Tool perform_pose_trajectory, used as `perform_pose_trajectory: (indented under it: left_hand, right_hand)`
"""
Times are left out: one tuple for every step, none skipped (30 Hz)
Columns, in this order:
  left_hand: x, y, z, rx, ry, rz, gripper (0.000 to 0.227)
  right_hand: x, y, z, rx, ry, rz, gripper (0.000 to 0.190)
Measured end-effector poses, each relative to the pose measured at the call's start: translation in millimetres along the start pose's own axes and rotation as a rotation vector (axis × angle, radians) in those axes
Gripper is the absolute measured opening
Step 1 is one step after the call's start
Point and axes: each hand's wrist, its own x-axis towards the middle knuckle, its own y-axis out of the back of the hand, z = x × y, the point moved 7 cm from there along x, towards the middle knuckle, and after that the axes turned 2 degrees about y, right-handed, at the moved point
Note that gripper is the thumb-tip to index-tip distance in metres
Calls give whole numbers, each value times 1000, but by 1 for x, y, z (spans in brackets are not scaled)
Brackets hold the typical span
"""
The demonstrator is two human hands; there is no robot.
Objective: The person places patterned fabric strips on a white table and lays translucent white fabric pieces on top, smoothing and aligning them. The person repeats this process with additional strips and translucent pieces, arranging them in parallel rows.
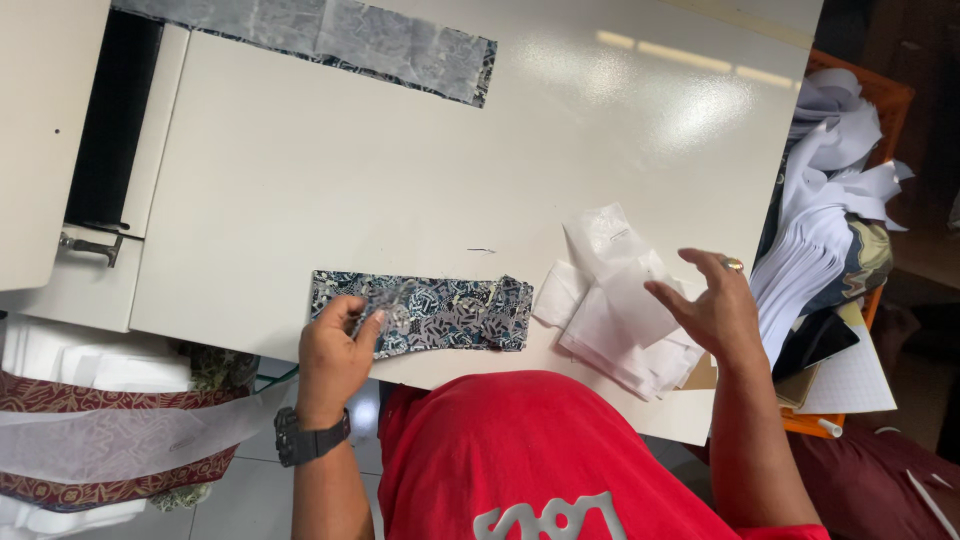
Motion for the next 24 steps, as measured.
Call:
perform_pose_trajectory:
  left_hand:
    - [-2,-2,21,-15,-19,-82,16]
    - [-3,-4,42,-29,-38,-164,13]
    - [-4,-6,64,-45,-59,-242,11]
    - [-5,-7,83,-40,-55,-299,11]
    - [-5,-8,101,-34,-54,-354,10]
    - [-6,-6,115,-28,-52,-409,10]
    - [-6,3,131,-68,-104,-376,10]
    - [-6,13,142,-107,-157,-343,10]
    - [-6,22,149,-145,-208,-308,10]
    - [-3,33,149,-155,-218,-239,10]
    - [0,47,145,-164,-227,-167,10]
    - [2,61,138,-172,-236,-94,10]
    - [2,71,129,-227,-236,-47,10]
    - [4,80,117,-283,-237,0,10]
    - [9,87,103,-325,-225,46,11]
    - [16,93,89,-368,-213,93,12]
    - [23,94,74,-412,-206,137,14]
    - [34,89,57,-374,-132,181,14]
    - [45,82,41,-332,-55,222,16]
    - [52,78,27,-291,22,262,18]
    - [54,73,30,-25,-54,349,32]
    - [52,60,37,242,-133,432,47]
    - [51,41,39,250,-147,391,50]
    - [49,21,42,258,-163,350,54]
  right_hand:
    - [3,3,-12,41,-19,14,67]
    - [6,1,-40,150,131,17,65]
    - [8,0,-69,258,286,23,62]
    - [8,-11,-101,386,430,-85,72]
    - [8,-21,-133,513,576,-192,83]
    - [5,-26,-163,564,748,-220,81]
    - [1,-30,-188,614,921,-255,80]
    - [7,-50,-198,588,821,-446,65]
    - [11,-69,-204,559,722,-637,51]
    - [12,-86,-205,525,619,-825,37]
    - [16,-91,-203,514,593,-877,33]
    - [19,-93,-196,503,567,-928,28]
    - [22,-96,-187,489,540,-981,25]
    - [27,-96,-181,641,494,-1032,24]
    - [29,-96,-173,795,436,-1080,24]
    - [32,-97,-165,949,373,-1124,23]
    - [39,-98,-159,989,389,-1066,21]
    - [45,-98,-152,1027,405,-1006,19]
    - [48,-99,-147,1067,418,-947,18]
    - [49,-106,-141,1057,361,-907,18]
    - [54,-113,-138,1045,311,-860,18]
    - [58,-119,-135,1033,261,-813,18]
    - [59,-126,-135,991,234,-798,18]
    - [60,-133,-135,949,207,-784,19]
